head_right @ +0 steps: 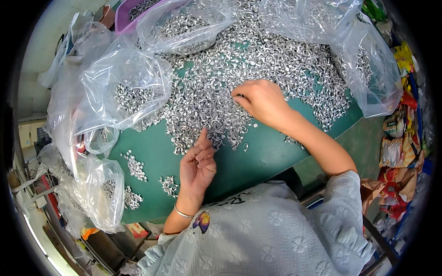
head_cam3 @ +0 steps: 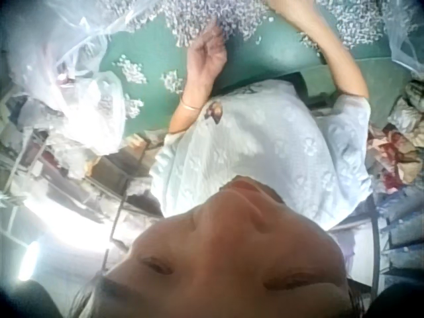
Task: The person sorts through small silver-colored metal components on a green workbench by hand, picking up individual pieces from a large pile and grouping them together.
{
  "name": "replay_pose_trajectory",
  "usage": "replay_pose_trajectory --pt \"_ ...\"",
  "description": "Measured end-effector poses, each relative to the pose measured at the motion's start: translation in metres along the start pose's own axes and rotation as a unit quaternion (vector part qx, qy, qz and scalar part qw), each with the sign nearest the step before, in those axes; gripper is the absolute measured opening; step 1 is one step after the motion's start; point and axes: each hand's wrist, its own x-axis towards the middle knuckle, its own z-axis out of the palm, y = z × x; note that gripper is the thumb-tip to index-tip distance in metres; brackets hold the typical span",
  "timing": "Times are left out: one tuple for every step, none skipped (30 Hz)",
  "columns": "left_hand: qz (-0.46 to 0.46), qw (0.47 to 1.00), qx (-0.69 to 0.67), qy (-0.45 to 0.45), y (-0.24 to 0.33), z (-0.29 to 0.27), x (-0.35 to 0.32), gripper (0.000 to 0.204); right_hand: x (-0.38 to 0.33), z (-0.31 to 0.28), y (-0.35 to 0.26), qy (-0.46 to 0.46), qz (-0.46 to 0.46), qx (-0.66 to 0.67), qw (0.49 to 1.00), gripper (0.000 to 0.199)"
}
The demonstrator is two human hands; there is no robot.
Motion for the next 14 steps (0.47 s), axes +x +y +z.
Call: replay_pose_trajectory --pt "0.019 1.0 0.012 0.017 0.0 0.004 -0.001 0.045 0.004 0.006 -0.003 0.035 -0.056 -0.061 0.996 0.013" --pt "0.038 0.998 0.024 0.033 0.0 0.01 -0.002 0.045 0.008 0.008 -0.009 -0.02 0.001 -0.113 0.993 0.013" --pt "0.057 0.996 0.037 0.05 0.001 0.012 -0.003 0.045 0.01 0.008 -0.011 -0.044 0.0 -0.156 0.987 0.009" --pt "0.07 0.996 0.029 0.042 0.003 0.01 -0.005 0.04 0.014 0.009 -0.013 -0.071 -0.005 -0.197 0.978 0.006" --pt "0.075 0.996 0.032 0.029 0.005 0.009 -0.007 0.039 0.018 0.009 -0.016 -0.098 -0.011 -0.238 0.966 0.004" --pt "0.079 0.996 0.035 0.017 0.006 0.007 -0.009 0.038 0.023 0.005 -0.02 -0.129 -0.019 -0.245 0.961 0.006" --pt "0.083 0.996 0.039 0.004 0.008 0.005 -0.01 0.037 0.026 0.007 -0.02 -0.126 -0.01 -0.245 0.961 0.006" --pt "0.086 0.995 0.04 -0.014 0.009 0.002 -0.012 0.035 0.029 0.01 -0.021 -0.122 -0.001 -0.246 0.962 0.006" --pt "0.1 0.994 0.051 -0.004 0.009 0.0 -0.014 0.036 0.032 0.012 -0.021 -0.119 0.008 -0.246 0.962 0.006" --pt "0.115 0.991 0.061 0.005 0.01 -0.001 -0.016 0.036 0.037 0.01 -0.025 -0.135 0.045 -0.233 0.962 0.008" --pt "0.13 0.989 0.071 0.014 0.011 -0.002 -0.018 0.036 0.038 0.01 -0.025 -0.145 0.057 -0.211 0.965 0.008" --pt "0.147 0.985 0.088 0.013 0.013 -0.005 -0.02 0.038 0.038 0.009 -0.024 -0.154 0.068 -0.189 0.967 0.009" --pt "0.164 0.981 0.105 0.012 0.016 -0.01 -0.022 0.039 0.039 0.007 -0.021 -0.164 0.08 -0.168 0.969 0.01" --pt "0.18 0.976 0.121 0.011 0.02 -0.016 -0.024 0.04 0.043 0.005 -0.017 -0.201 0.104 -0.132 0.965 0.018"
